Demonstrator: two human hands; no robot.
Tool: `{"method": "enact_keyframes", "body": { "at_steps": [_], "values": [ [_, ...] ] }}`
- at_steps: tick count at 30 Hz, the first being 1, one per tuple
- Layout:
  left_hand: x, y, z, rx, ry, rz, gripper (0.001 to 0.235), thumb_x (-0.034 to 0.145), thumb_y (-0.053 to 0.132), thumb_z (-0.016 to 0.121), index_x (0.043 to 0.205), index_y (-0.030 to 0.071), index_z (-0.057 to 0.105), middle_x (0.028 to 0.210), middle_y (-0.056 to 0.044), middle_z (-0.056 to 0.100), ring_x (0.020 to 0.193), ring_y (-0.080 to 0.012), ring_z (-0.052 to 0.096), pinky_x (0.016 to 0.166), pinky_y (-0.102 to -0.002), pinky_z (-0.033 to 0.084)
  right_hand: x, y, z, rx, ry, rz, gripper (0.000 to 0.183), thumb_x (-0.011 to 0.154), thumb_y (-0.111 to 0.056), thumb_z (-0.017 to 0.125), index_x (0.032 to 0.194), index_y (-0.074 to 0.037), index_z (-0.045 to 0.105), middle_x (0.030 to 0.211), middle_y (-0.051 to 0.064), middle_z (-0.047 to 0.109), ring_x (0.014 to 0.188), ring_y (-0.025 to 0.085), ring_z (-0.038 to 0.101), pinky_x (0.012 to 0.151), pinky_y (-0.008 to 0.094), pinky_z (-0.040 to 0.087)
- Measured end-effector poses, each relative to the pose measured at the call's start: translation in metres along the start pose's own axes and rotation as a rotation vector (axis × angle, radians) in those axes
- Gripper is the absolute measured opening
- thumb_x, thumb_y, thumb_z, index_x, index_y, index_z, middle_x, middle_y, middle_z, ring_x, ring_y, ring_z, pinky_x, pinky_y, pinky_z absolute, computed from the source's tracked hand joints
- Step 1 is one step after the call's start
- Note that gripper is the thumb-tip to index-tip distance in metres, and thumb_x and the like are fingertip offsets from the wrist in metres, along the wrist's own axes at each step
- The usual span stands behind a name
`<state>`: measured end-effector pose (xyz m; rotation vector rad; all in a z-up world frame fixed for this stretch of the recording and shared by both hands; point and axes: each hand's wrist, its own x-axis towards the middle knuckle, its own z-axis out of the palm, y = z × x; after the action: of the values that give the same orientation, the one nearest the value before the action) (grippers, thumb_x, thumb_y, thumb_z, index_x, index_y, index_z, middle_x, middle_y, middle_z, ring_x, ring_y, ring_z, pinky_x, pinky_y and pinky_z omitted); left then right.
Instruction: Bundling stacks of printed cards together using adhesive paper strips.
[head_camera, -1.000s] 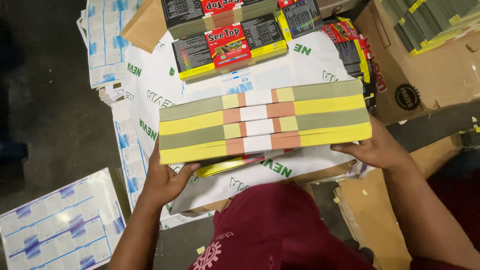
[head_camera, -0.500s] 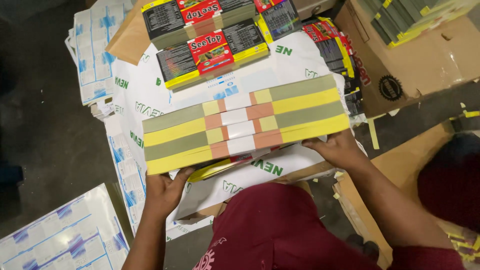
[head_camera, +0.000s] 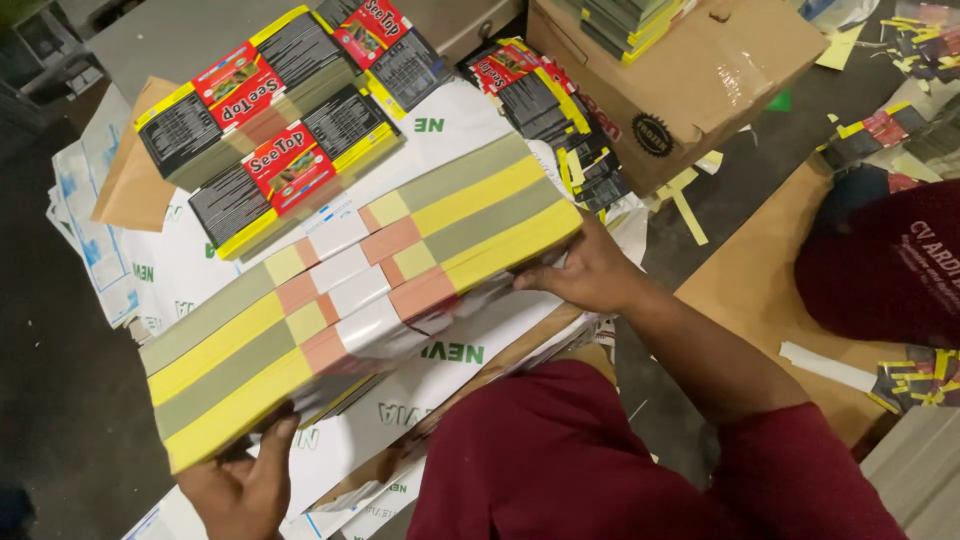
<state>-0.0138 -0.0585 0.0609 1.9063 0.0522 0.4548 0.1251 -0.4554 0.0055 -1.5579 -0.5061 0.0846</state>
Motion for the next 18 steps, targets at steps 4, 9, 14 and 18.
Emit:
{"method": "enact_keyframes", "body": {
  "at_steps": [4, 9, 14, 18],
  "values": [
    [0.016, 0.069, 0.068, 0.009, -0.003, -0.048, 0.056, 0.08, -0.008, 0.072, 0.133, -0.01, 0.052, 0.124, -0.021, 0.065, 0.114, -0.0239, 0.068, 0.099, -0.037, 0.056, -0.012, -0.027, -0.063, -0.174, 0.078, -0.052, 0.07, 0.083, -0.014, 0.085, 0.142, 0.002, 0.051, 0.132, 0.008, 0.064, 0.124, 0.015, 0.056, 0.11, 0.034, 0.044],
    [0.04, 0.097, 0.189, 0.093, -0.078, -0.244, 0.062, 0.075, -0.003, 0.078, 0.132, -0.008, 0.054, 0.116, -0.02, 0.071, 0.108, -0.024, 0.071, 0.093, -0.037, 0.058, -0.032, -0.014, -0.192, 0.019, 0.14, 0.232, 0.064, 0.086, -0.021, 0.08, 0.139, 0.003, 0.054, 0.129, 0.006, 0.067, 0.119, 0.013, 0.06, 0.105, 0.032, 0.048],
    [0.09, 0.117, 0.349, 0.055, -0.256, -0.485, 0.054, 0.072, 0.01, 0.086, 0.119, -0.005, 0.065, 0.1, -0.015, 0.08, 0.089, -0.0185, 0.075, 0.078, -0.033, 0.061, -0.028, 0.02, -0.347, 0.133, 0.219, 0.456, 0.057, 0.086, -0.023, 0.077, 0.133, 0.003, 0.059, 0.119, 0.008, 0.071, 0.109, 0.016, 0.066, 0.097, 0.035, 0.052],
    [0.131, 0.104, 0.466, 0.042, -0.443, -0.462, 0.051, 0.078, 0.021, 0.084, 0.119, -0.004, 0.066, 0.105, -0.013, 0.079, 0.094, -0.0184, 0.074, 0.084, -0.032, 0.058, -0.009, 0.071, -0.466, 0.04, 0.24, 0.587, 0.049, 0.091, -0.027, 0.074, 0.127, 0.004, 0.065, 0.116, 0.009, 0.073, 0.104, 0.018, 0.067, 0.095, 0.034, 0.052]
  ]
}}
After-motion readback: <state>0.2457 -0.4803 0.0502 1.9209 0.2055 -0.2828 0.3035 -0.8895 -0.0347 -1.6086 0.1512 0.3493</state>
